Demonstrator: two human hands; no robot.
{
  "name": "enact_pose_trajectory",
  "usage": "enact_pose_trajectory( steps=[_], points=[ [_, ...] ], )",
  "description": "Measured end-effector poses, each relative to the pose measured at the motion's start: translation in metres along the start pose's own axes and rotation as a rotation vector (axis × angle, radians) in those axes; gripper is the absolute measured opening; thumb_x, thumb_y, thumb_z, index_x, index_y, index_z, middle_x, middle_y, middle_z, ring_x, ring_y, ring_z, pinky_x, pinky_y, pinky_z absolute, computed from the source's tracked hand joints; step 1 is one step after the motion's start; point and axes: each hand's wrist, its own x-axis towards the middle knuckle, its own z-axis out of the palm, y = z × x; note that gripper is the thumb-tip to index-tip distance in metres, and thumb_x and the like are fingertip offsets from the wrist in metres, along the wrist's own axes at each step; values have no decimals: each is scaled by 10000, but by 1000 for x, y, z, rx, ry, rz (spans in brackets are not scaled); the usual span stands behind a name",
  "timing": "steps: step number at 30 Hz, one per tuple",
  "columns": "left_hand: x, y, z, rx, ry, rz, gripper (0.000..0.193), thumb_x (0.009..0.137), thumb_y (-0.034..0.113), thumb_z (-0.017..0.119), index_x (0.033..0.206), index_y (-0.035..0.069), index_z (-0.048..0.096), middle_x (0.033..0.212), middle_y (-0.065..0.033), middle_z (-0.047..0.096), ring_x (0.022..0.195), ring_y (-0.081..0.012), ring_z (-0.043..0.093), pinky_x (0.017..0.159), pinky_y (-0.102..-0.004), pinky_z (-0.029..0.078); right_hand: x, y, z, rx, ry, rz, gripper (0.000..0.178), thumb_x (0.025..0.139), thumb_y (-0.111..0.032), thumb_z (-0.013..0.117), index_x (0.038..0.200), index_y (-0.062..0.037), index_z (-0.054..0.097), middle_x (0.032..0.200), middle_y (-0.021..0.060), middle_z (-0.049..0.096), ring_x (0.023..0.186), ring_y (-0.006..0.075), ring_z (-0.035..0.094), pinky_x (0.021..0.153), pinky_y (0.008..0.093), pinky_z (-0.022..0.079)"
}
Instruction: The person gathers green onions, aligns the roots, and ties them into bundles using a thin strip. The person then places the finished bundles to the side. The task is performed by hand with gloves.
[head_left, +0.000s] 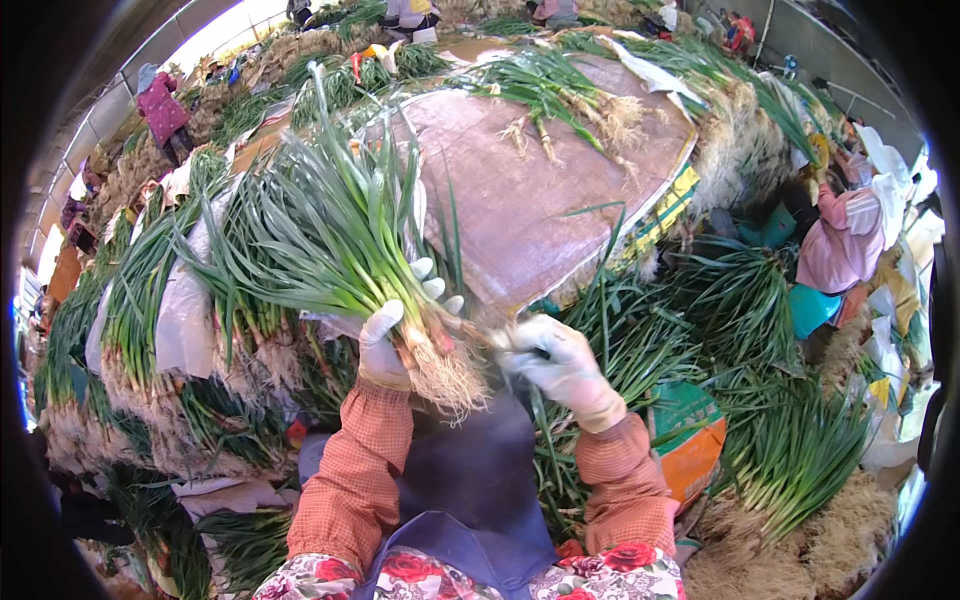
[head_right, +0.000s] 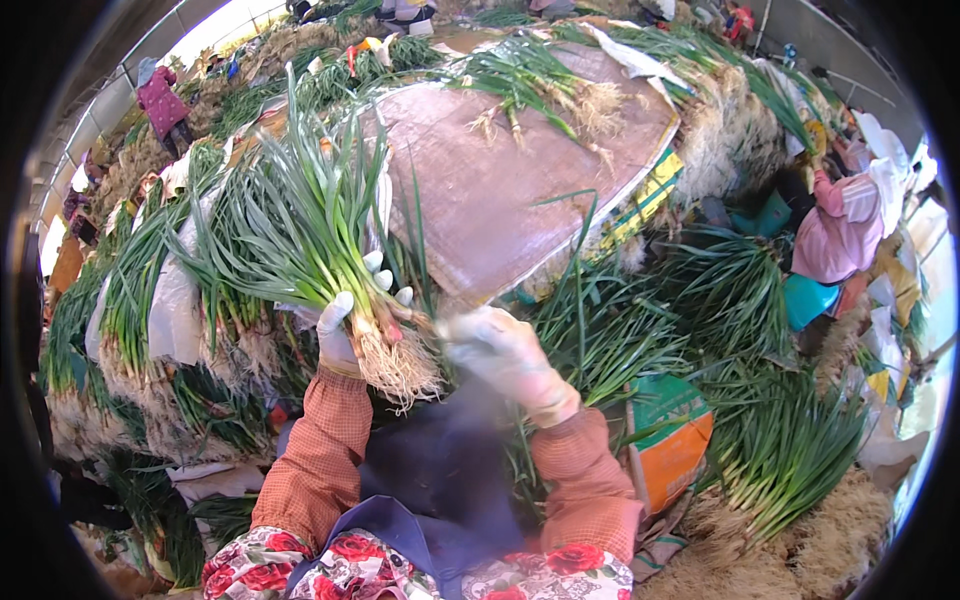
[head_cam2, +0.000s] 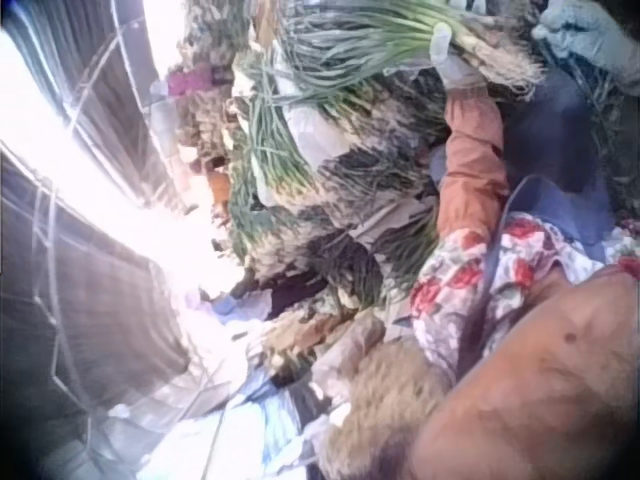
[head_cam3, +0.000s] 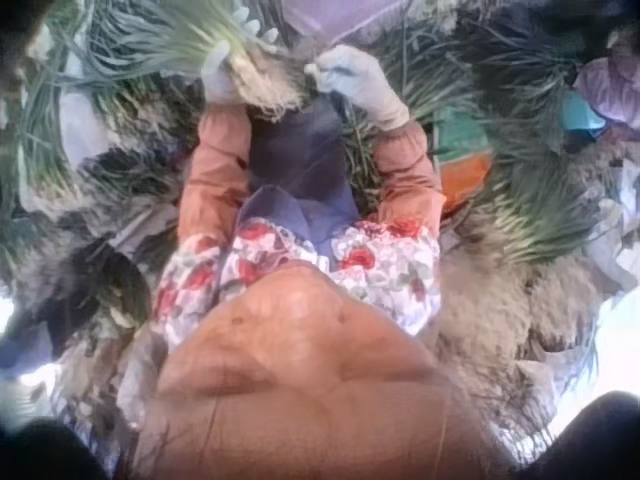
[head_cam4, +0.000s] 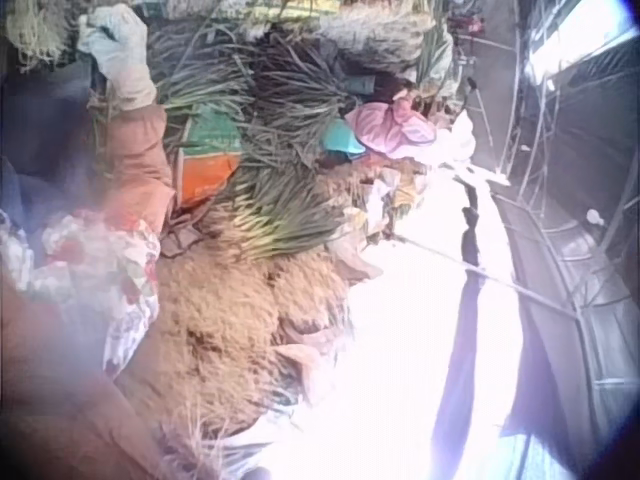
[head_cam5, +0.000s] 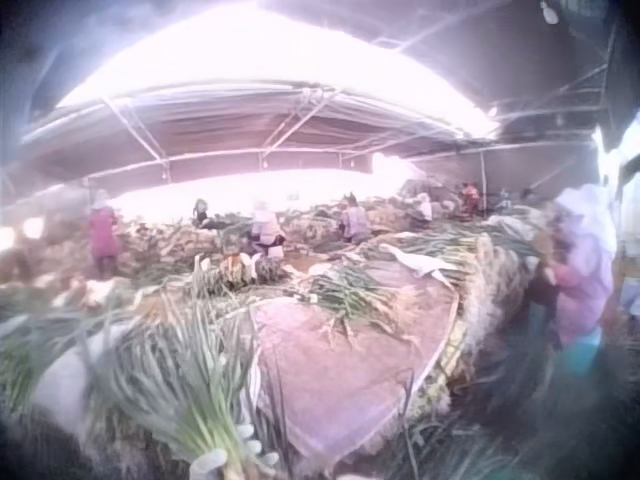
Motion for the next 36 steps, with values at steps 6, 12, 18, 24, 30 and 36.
enact_pose_trajectory(
  steps=[6,12,18,24,30,36],
  points=[
    [24,15,23,103,-96,35,666,801,169,660,1392,-12,412,1220,-161,612,1011,-290,647,844,-453,584,24,23,11,-273,-273,-381,246,732,47,731,933,-60,637,761,96,583,697,290,593,633,357,489],
    [70,59,54,60,-287,279,655,947,222,549,1499,20,262,1373,-158,507,1161,-262,570,971,-435,514,28,43,-64,-359,-518,322,227,940,-87,589,1149,-30,654,1141,83,666,905,189,681,789,307,561],
    [91,40,6,177,-32,104,698,869,306,634,1451,43,353,1176,-74,575,999,-220,585,905,-398,514,179,103,-128,-631,196,287,95,923,-120,590,971,-79,660,908,61,693,728,183,655,668,304,538],
    [87,27,-17,111,86,51,851,748,307,671,1465,12,320,1103,-66,620,957,-205,619,886,-455,546,329,139,-139,-1408,460,-227,262,839,-214,686,1085,-131,653,1047,92,687,905,267,664,806,382,526],
    [91,25,-21,86,62,36,882,764,291,660,1489,7,246,1093,-89,626,949,-231,648,877,-471,567,416,192,-138,-1935,382,185,447,821,-471,653,1114,-133,669,926,39,709,817,228,682,688,404,496],
    [86,37,-40,78,153,87,925,728,235,673,1499,2,217,1107,-152,640,953,-284,669,872,-496,562,401,194,-128,-1401,378,-334,115,805,-241,669,744,-145,682,744,59,682,751,261,669,674,390,509]
  ],
)
